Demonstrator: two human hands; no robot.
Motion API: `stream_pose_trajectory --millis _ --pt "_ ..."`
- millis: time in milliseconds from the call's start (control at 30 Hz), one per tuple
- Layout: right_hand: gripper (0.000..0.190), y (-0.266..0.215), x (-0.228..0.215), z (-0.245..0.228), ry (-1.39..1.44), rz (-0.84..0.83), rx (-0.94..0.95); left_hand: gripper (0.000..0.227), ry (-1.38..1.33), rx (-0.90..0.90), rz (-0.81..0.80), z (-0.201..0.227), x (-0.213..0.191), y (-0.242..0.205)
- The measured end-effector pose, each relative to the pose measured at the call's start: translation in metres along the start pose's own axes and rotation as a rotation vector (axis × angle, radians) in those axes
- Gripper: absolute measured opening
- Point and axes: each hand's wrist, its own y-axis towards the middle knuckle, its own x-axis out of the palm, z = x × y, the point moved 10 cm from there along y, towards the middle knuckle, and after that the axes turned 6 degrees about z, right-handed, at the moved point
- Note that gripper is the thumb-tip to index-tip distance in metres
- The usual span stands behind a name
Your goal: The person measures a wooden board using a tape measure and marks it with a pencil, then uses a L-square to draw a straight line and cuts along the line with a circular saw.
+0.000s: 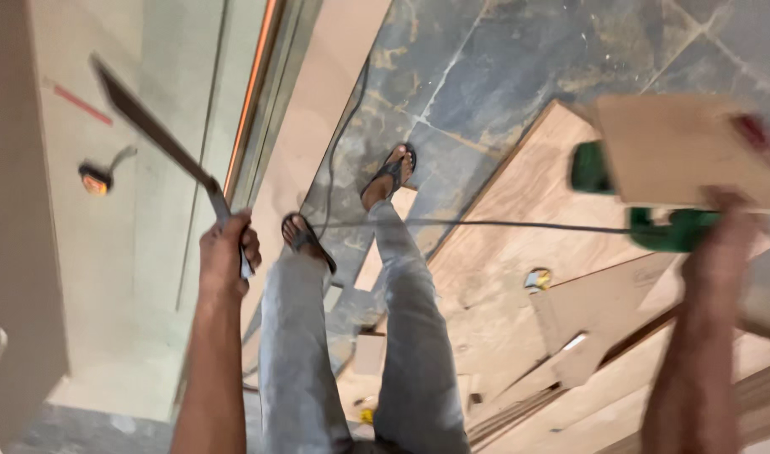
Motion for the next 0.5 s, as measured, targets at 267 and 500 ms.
stream_pose_trajectory --millis 267,500 --pt "0.047 0.033 0.054 -0.218 0.097 -0.124 -0.189 0.023 0.052 0.128 0.059 0.027 -0.039 -0.002" --pt "0.050 0.052 0.166 -0.391 0.136 -0.358 -0.297 0.040 0.477 0.574 0.295 0.071 -0.052 0.032"
